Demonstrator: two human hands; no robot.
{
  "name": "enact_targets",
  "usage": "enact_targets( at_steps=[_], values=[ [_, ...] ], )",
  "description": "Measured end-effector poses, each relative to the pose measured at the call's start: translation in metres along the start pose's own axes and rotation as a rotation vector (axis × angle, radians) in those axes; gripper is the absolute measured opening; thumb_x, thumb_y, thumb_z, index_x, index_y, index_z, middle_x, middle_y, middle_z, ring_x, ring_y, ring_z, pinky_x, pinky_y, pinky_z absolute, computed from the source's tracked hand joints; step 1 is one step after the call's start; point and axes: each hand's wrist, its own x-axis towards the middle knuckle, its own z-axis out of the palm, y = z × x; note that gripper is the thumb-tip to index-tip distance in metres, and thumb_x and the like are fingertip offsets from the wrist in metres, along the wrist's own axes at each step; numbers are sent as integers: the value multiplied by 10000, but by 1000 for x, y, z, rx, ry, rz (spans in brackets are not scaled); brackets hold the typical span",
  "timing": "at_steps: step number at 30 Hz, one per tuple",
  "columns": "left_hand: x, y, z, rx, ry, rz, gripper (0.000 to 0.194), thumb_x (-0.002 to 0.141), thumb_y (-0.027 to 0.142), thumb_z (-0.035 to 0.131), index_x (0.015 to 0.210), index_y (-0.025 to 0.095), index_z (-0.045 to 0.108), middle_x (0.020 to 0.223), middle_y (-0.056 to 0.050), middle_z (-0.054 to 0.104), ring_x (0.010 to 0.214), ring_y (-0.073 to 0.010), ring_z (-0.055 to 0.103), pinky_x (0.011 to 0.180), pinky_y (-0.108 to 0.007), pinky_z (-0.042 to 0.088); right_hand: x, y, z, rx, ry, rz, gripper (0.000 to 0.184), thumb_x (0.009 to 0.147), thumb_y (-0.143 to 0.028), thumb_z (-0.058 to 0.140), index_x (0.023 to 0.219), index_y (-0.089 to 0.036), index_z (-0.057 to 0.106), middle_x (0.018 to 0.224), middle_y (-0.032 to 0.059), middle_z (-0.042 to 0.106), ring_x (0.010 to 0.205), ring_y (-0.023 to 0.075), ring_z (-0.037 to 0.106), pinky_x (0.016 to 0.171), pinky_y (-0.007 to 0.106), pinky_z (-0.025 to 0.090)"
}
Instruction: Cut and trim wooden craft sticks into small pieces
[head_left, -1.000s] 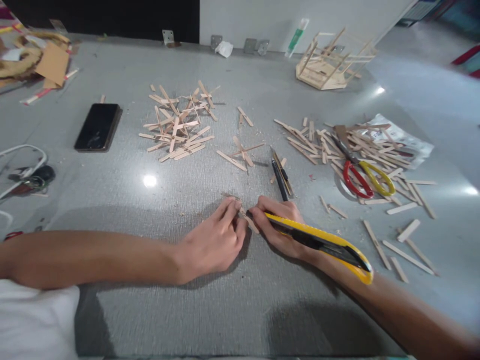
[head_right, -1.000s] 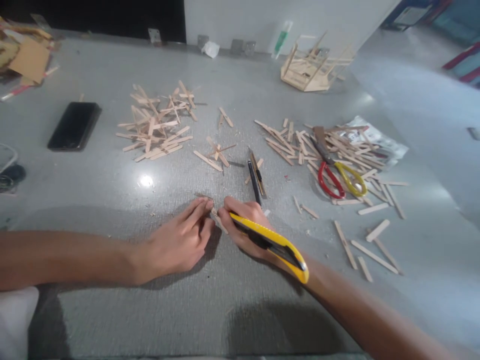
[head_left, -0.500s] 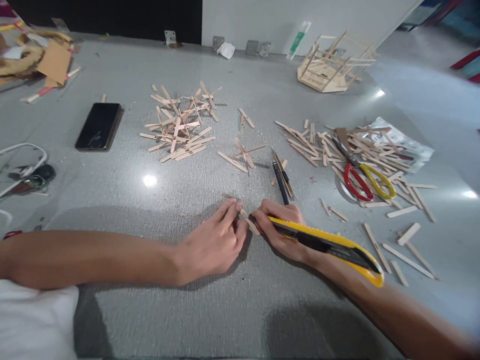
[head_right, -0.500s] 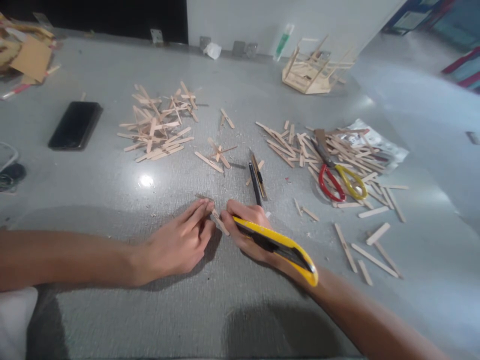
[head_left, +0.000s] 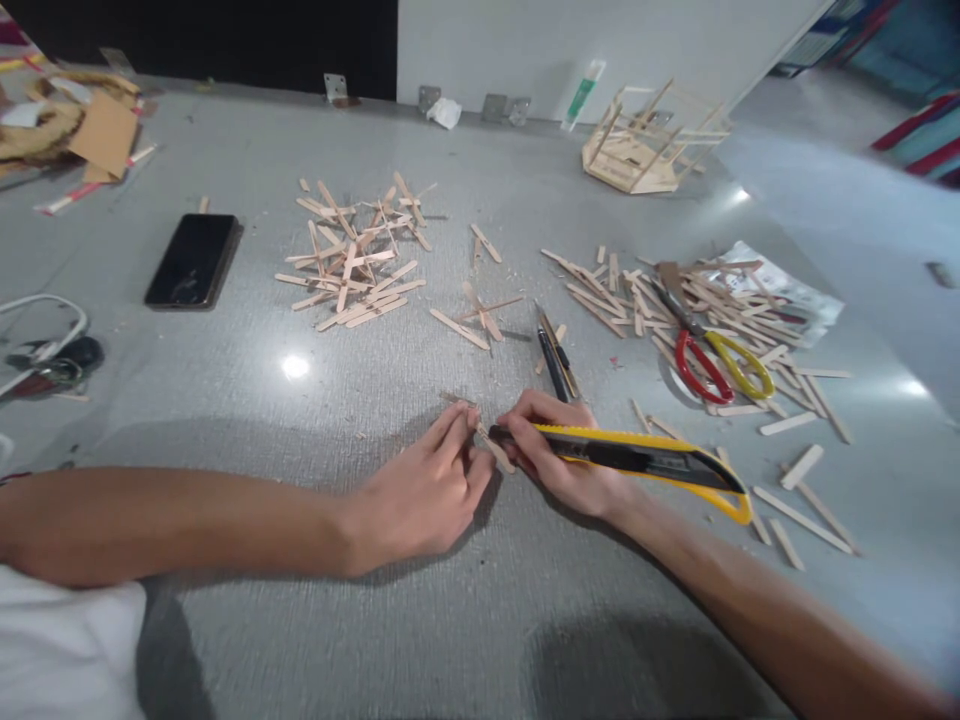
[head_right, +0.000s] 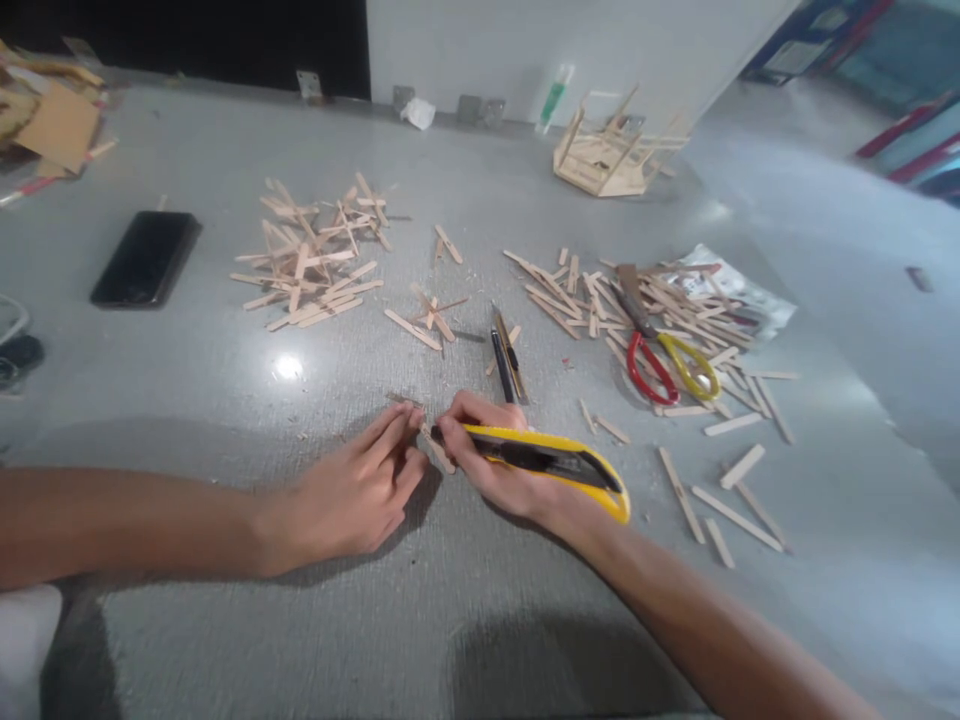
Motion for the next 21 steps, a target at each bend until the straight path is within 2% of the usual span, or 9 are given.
enact_targets(
  at_steps=[4,8,14,21],
  values=[
    [-1,1,1,1,18,-30,431,940,277,514,1201,-38,649,1199,-251,725,1238,-386,641,1197,-496,325,-2,1,3,32,66,28,267,990,-402,587,790,-225,568,592,-30,598,520,122,524,510,260,407],
    [-1,1,0,-32,9,-28,435,939,275,543,1210,-51,637,1178,-260,728,1243,-378,638,1198,-492,312,-2,-1,5,-14,44,25,300,993,-373,592,738,-225,539,576,-36,594,507,108,524,524,250,417],
    [-1,0,0,-12,47,-24,431,928,286,552,1169,-53,665,1140,-258,741,1218,-399,649,1185,-505,329,-2,-1,7,-47,86,-2,310,1001,-375,568,732,-227,528,544,-43,573,474,106,496,504,252,402],
    [-1,2,2,-23,24,-23,439,930,288,556,1177,-60,661,1110,-258,748,1231,-394,642,1194,-505,326,-1,-2,6,-49,62,7,310,1000,-355,571,724,-223,527,560,-49,552,482,100,479,510,257,386]
  ],
)
